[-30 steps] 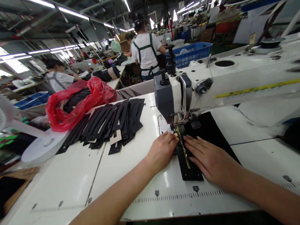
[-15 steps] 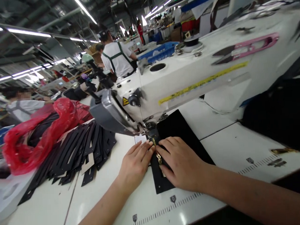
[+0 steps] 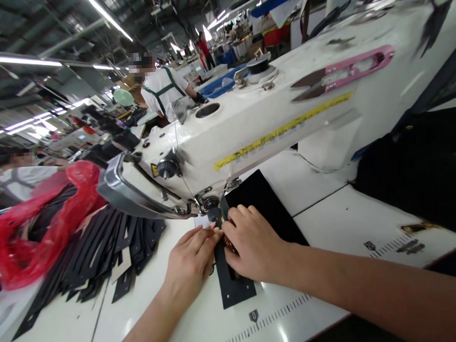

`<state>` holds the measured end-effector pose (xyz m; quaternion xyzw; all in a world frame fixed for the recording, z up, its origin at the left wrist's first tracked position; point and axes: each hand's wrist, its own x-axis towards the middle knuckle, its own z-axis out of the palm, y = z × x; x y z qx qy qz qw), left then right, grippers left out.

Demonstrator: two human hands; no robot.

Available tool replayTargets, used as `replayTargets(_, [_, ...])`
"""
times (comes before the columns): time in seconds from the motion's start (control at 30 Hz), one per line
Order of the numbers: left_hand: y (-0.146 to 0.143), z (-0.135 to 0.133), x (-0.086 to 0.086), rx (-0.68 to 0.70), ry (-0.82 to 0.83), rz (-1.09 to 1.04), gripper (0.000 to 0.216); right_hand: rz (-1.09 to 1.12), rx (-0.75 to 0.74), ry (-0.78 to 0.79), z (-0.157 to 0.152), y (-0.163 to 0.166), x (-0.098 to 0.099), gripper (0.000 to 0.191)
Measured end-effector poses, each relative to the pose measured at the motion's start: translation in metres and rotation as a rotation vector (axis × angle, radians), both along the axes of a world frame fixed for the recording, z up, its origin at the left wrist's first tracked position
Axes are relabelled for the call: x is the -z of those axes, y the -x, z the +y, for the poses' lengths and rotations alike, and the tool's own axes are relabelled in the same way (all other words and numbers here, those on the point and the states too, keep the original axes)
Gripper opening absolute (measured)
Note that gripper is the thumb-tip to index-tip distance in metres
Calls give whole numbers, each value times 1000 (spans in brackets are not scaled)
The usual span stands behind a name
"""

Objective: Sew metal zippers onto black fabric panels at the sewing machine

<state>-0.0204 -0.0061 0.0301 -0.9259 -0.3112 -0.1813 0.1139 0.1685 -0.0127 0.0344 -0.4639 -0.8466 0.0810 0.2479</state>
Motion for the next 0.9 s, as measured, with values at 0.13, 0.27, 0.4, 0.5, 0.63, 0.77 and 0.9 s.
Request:
replayTargets(0.13, [-9,3,3,-113,6,-42,25,-8,63,-1,-2,4,3,11])
replayTargets(0.27, [-14,-3,7,-178,71,-82,24,-39,63,-17,-3,6,2,10])
replayTargets(0.4, [-10,-27,9,-64,113,-119,33,-83,-36,-68,-10,-1,-1,13])
replayTargets(0.5, [-7,-47,9,-27,111,-120,30,-97,-115,-186,-28,-11,1,19])
replayTargets(0.63, [-6,-61,7,-9,137,-111,28,-70,-185,-320,-59,-22,11,26])
replayTargets(0.77, [-6,-62,3,9,173,-167,28,-68,-217,-374,-69,-25,19,30])
replayTargets(0.9, [-10,-63,7,10,147,-287,26,-30,-255,-380,-58,-24,14,32])
